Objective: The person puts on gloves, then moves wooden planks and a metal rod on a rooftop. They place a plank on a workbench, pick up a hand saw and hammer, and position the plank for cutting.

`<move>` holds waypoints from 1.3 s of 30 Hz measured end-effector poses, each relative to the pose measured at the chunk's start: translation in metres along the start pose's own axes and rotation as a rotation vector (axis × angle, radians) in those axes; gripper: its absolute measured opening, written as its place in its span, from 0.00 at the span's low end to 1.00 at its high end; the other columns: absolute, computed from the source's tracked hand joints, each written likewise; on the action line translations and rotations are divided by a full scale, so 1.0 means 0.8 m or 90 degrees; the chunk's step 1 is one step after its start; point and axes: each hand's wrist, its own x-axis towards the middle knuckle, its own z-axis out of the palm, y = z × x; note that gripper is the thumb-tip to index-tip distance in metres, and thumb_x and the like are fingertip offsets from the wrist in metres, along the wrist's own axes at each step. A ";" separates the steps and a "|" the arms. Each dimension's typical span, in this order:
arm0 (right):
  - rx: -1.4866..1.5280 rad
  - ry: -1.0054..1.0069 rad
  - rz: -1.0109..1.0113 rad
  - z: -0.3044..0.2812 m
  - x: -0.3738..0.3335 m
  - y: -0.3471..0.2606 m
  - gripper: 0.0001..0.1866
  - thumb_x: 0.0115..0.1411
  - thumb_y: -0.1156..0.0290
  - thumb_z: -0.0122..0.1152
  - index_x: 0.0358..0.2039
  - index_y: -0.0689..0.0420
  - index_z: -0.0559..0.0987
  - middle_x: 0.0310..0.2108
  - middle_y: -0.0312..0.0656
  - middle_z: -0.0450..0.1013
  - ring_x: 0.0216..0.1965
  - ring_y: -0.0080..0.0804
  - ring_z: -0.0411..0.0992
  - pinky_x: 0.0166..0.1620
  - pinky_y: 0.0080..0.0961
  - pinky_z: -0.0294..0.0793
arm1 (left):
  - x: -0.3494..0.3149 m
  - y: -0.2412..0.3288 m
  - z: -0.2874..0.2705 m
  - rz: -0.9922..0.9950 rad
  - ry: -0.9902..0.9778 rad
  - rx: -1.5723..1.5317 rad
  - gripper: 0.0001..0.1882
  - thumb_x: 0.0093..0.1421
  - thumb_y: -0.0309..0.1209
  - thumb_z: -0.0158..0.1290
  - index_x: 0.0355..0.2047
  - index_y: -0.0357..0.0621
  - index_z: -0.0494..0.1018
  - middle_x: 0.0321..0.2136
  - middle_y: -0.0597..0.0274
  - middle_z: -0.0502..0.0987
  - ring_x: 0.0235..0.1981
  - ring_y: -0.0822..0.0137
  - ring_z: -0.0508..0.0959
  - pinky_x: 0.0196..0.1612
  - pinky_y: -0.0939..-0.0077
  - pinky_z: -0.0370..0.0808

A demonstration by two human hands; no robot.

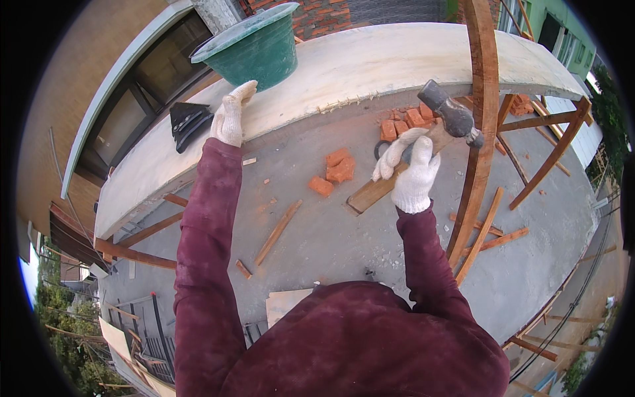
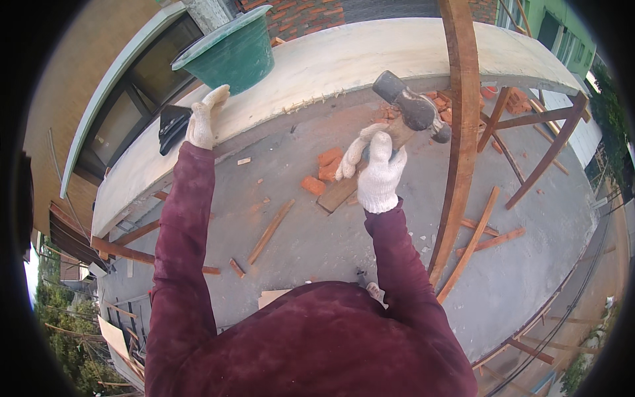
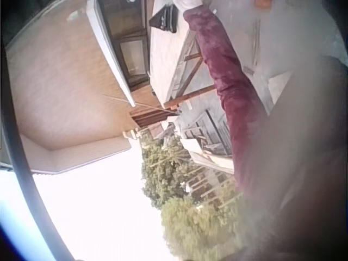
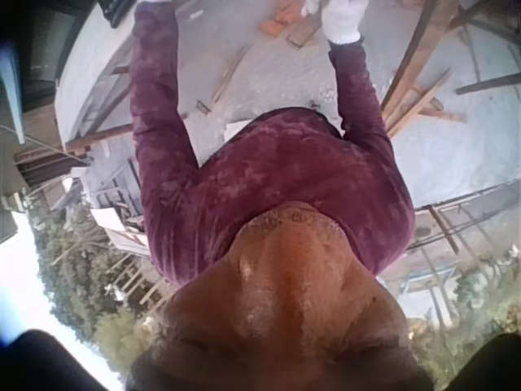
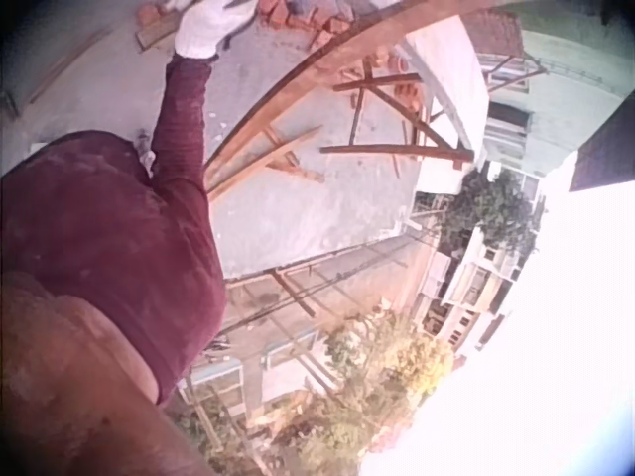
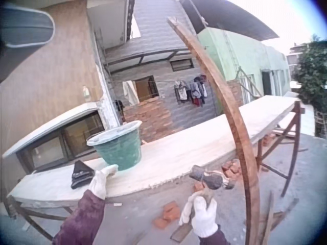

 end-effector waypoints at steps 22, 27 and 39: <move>-0.410 -0.179 0.204 -0.018 -0.004 0.000 0.13 0.58 0.65 0.70 0.39 0.60 0.81 0.34 0.39 0.80 0.36 0.26 0.78 0.43 0.28 0.77 | -0.007 0.001 -0.024 -0.138 -0.034 0.088 0.71 0.53 0.84 0.08 0.66 0.32 0.66 0.59 0.42 0.74 0.60 0.52 0.73 0.69 0.58 0.60; -0.030 -0.063 -0.104 0.003 0.051 -0.033 0.04 0.68 0.77 0.55 0.34 0.61 0.74 0.16 0.37 0.67 0.15 0.28 0.69 0.21 0.29 0.74 | -0.003 0.009 -0.001 -0.079 -0.013 0.101 0.57 0.67 0.73 0.13 0.63 0.36 0.72 0.53 0.45 0.79 0.56 0.54 0.77 0.66 0.59 0.64; -0.082 -0.116 -0.040 0.006 0.051 -0.045 0.07 0.66 0.74 0.57 0.29 0.58 0.73 0.17 0.37 0.67 0.18 0.28 0.68 0.24 0.32 0.76 | -0.004 0.019 -0.003 -0.078 -0.021 0.124 0.60 0.64 0.76 0.14 0.61 0.34 0.73 0.55 0.47 0.78 0.56 0.55 0.77 0.66 0.60 0.65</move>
